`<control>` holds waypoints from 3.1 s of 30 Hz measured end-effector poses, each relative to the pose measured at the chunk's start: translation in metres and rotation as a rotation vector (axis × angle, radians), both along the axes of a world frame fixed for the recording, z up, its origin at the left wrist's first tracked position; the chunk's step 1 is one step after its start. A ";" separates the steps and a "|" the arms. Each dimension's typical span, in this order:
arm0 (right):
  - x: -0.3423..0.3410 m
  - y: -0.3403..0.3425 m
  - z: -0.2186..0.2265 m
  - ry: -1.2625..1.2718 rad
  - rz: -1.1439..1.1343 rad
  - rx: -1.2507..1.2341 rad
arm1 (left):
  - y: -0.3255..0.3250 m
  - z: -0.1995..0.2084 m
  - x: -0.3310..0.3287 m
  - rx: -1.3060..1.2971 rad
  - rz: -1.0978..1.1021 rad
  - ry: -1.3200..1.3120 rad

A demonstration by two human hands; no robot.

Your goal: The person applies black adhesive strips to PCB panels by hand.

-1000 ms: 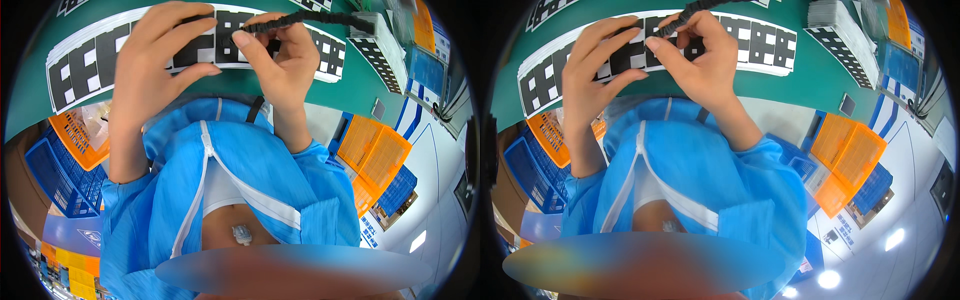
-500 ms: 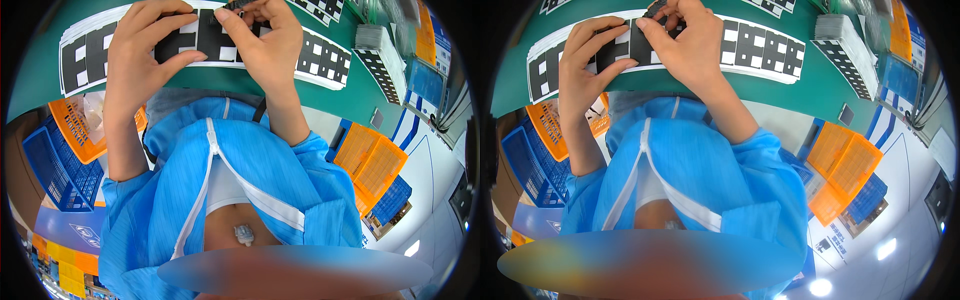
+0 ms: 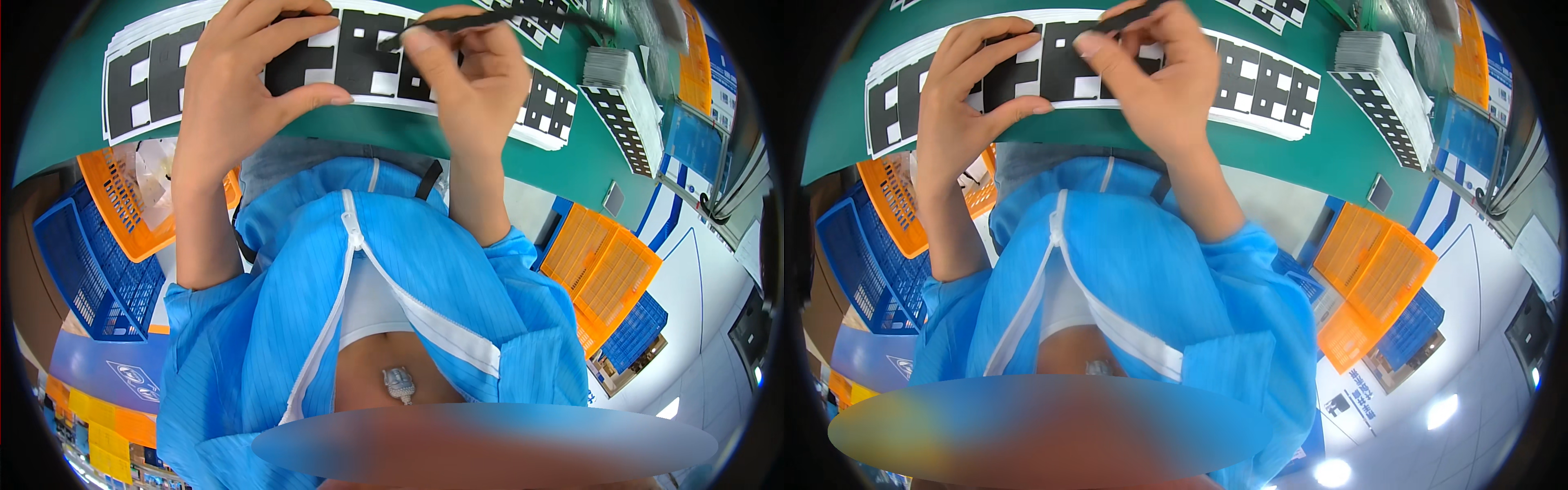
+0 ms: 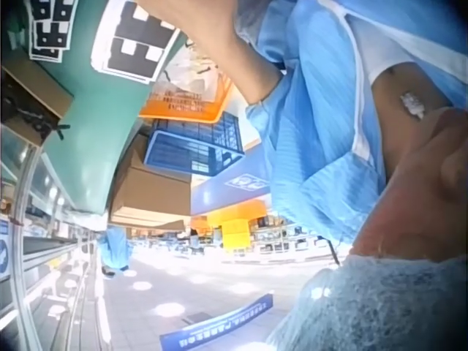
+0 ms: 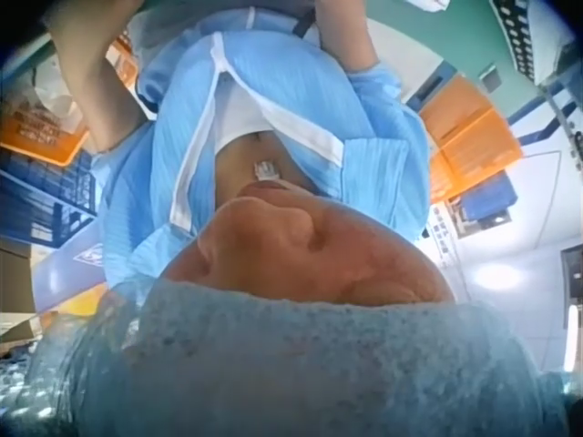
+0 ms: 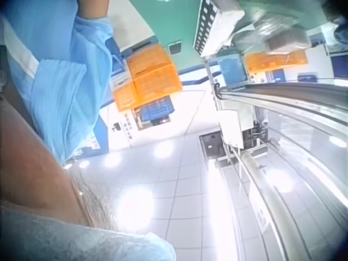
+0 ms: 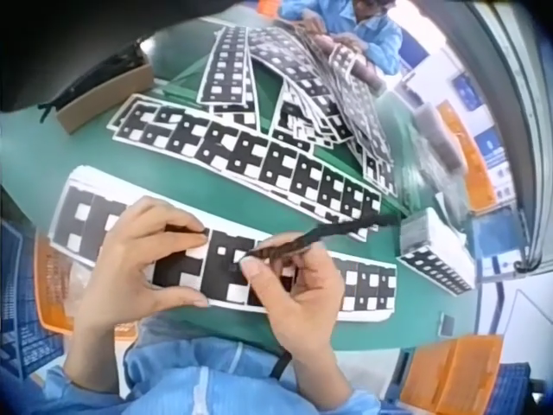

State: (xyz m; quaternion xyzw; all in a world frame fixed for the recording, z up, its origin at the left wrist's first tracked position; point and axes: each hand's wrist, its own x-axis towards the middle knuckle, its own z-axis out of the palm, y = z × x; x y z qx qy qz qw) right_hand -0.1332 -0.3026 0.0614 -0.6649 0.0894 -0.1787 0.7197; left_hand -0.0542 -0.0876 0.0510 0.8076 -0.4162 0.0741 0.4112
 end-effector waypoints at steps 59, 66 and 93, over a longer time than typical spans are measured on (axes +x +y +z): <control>0.020 0.031 -0.014 -0.312 0.348 -0.404 | 0.042 0.030 -0.001 0.195 0.134 0.198; 0.018 0.038 -0.007 -0.087 0.251 -0.582 | 0.040 0.033 0.002 0.191 0.133 0.214; 0.016 0.043 0.000 -0.110 0.298 -0.524 | 0.069 0.026 -0.001 0.168 0.242 0.209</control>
